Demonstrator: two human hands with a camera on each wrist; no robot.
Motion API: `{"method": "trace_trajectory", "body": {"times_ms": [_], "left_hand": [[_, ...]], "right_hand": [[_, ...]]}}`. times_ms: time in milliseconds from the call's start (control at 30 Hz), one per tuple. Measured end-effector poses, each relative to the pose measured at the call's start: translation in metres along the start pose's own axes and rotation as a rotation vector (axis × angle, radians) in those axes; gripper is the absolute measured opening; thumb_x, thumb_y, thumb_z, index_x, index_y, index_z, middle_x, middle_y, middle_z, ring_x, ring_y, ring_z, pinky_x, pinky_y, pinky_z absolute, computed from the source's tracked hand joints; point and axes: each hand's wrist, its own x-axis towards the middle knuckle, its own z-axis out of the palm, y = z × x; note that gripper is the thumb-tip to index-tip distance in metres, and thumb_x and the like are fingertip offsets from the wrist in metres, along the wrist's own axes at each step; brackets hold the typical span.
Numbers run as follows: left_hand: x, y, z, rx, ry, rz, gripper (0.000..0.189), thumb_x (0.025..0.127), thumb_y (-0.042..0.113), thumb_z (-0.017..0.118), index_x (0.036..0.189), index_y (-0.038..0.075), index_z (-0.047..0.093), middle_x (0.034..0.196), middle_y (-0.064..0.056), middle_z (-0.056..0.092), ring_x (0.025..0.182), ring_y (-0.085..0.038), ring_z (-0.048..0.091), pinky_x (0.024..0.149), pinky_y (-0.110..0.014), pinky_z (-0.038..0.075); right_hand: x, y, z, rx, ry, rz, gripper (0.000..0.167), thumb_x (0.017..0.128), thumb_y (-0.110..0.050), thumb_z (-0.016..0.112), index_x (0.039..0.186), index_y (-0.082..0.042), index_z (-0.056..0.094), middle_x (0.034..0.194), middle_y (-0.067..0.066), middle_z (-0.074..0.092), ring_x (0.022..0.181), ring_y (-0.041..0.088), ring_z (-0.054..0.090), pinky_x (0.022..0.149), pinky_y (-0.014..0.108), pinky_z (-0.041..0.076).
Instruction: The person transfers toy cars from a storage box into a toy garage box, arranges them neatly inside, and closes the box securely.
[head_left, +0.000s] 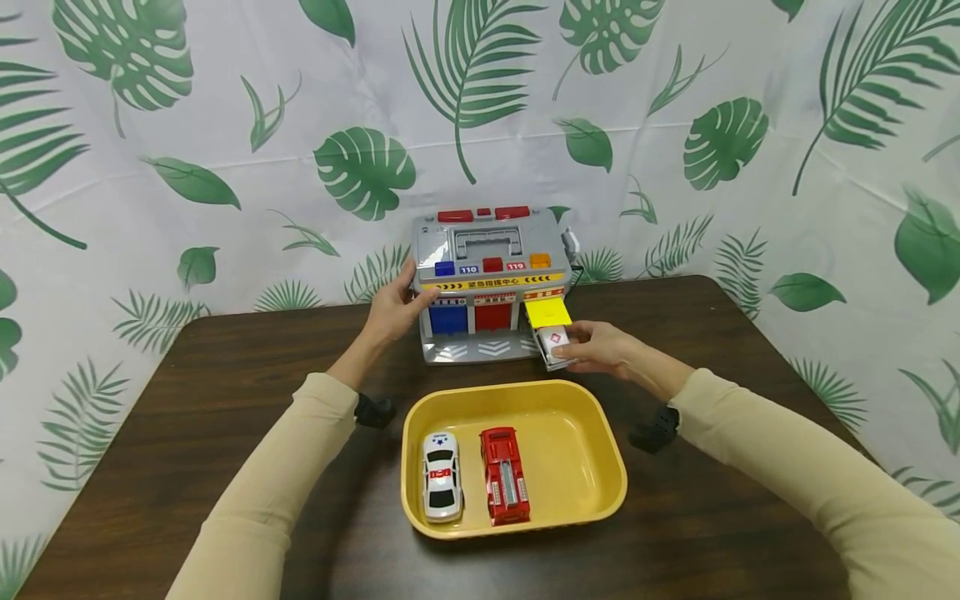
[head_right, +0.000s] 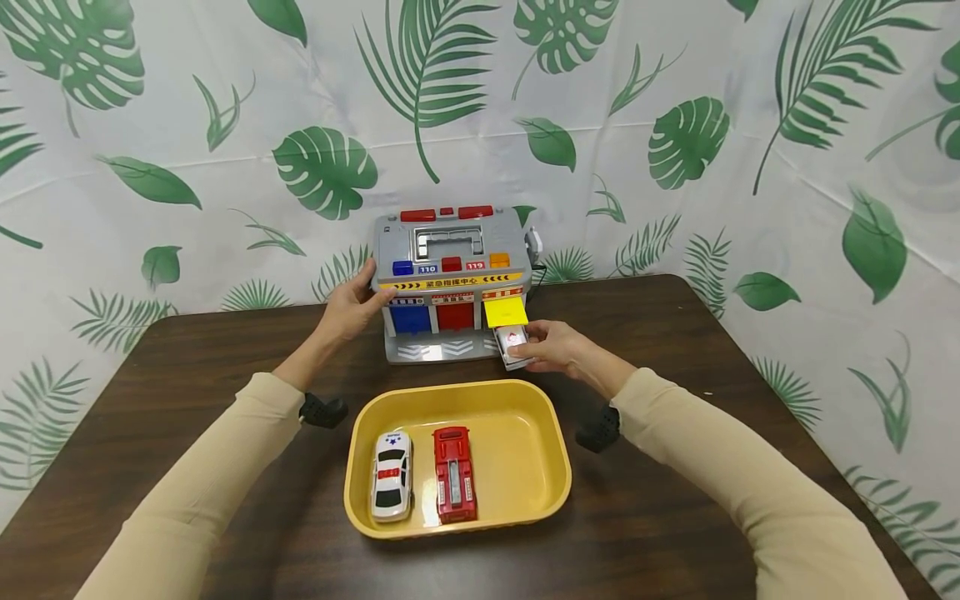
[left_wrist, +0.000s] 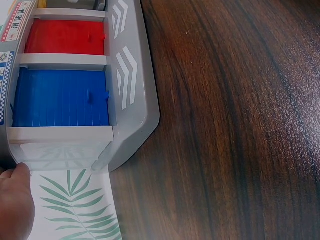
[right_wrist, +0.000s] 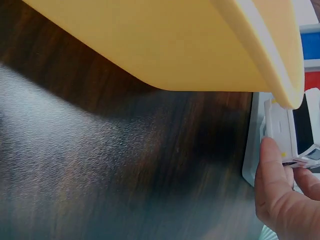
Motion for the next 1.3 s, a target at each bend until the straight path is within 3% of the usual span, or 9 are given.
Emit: {"method": "trace_trajectory", "body": {"times_ms": [200,267,333,633,833,967,1100,1200,1300], "left_hand": [[-0.003,0.004,-0.001,-0.013,-0.004,0.004,0.076,0.092,0.027,0.062,0.150,0.009,0.016,0.156,-0.004,0.014,0.142,-0.019,0.021,0.113,-0.037,0.026],[0.001,-0.004,-0.001,-0.014,0.002,0.002,0.077,0.091,0.031,0.062,0.150,0.012,0.016,0.156,0.000,0.014,0.141,-0.016,0.021,0.113,-0.035,0.026],[0.000,-0.004,-0.001,-0.017,-0.003,-0.005,0.078,0.091,0.029,0.062,0.150,0.012,0.015,0.156,0.000,0.013,0.142,-0.016,0.020,0.114,-0.035,0.026],[-0.012,0.017,-0.003,-0.073,-0.024,-0.043,0.075,0.092,0.020,0.062,0.149,0.003,0.015,0.156,-0.010,0.012,0.142,-0.023,0.020,0.114,-0.041,0.024],[-0.002,-0.002,0.000,-0.029,-0.005,-0.022,0.077,0.091,0.028,0.062,0.150,0.009,0.016,0.157,-0.003,0.013,0.142,-0.015,0.020,0.113,-0.035,0.026],[0.001,-0.006,0.001,-0.017,-0.001,-0.010,0.077,0.091,0.029,0.062,0.150,0.009,0.016,0.157,-0.005,0.013,0.142,-0.015,0.018,0.114,-0.035,0.026],[-0.004,0.008,0.000,-0.045,-0.013,-0.026,0.076,0.092,0.024,0.062,0.149,0.007,0.016,0.156,-0.007,0.012,0.142,-0.019,0.018,0.114,-0.038,0.025],[-0.010,0.022,-0.002,-0.045,-0.016,-0.036,0.074,0.092,0.021,0.061,0.149,0.004,0.016,0.156,-0.010,0.012,0.142,-0.022,0.018,0.113,-0.040,0.025],[-0.013,0.027,-0.002,-0.026,-0.019,-0.032,0.073,0.093,0.019,0.060,0.148,0.001,0.016,0.156,-0.012,0.012,0.142,-0.023,0.017,0.113,-0.040,0.025]], "right_hand": [[0.009,-0.002,0.001,0.012,0.009,-0.004,0.070,0.091,-0.015,0.062,0.146,0.003,0.022,0.134,0.023,0.040,0.094,0.017,0.056,0.097,0.041,0.048],[0.013,-0.001,0.001,0.007,0.017,-0.010,0.067,0.092,-0.015,0.061,0.145,0.004,0.025,0.134,0.023,0.041,0.095,0.017,0.056,0.096,0.041,0.048],[0.017,0.001,0.002,0.003,0.024,-0.013,0.065,0.092,-0.015,0.061,0.144,0.004,0.027,0.135,0.023,0.041,0.099,0.020,0.056,0.096,0.040,0.048],[0.027,0.004,0.009,0.057,0.046,0.014,0.061,0.092,-0.015,0.061,0.141,0.006,0.033,0.138,0.023,0.042,0.116,0.026,0.051,0.097,0.040,0.047],[0.027,0.001,0.010,0.070,0.087,0.020,0.057,0.091,-0.018,0.063,0.136,0.006,0.038,0.126,0.015,0.050,0.099,0.016,0.056,0.098,0.039,0.047],[0.028,-0.001,0.010,0.052,0.103,0.031,0.054,0.091,-0.020,0.063,0.133,0.007,0.042,0.109,0.007,0.055,0.081,0.008,0.057,0.095,0.037,0.049],[0.026,-0.003,0.008,-0.022,0.128,0.082,0.058,0.091,-0.029,0.062,0.132,0.006,0.042,0.097,0.006,0.052,0.071,0.008,0.059,0.086,0.031,0.055],[0.024,-0.006,0.007,-0.075,0.133,0.114,0.063,0.090,-0.035,0.062,0.132,0.006,0.039,0.097,0.010,0.050,0.074,0.014,0.062,0.081,0.031,0.056],[0.023,-0.007,0.007,-0.097,0.134,0.121,0.058,0.089,-0.036,0.063,0.124,0.005,0.043,0.094,0.010,0.050,0.077,0.018,0.065,0.080,0.034,0.057]]}}
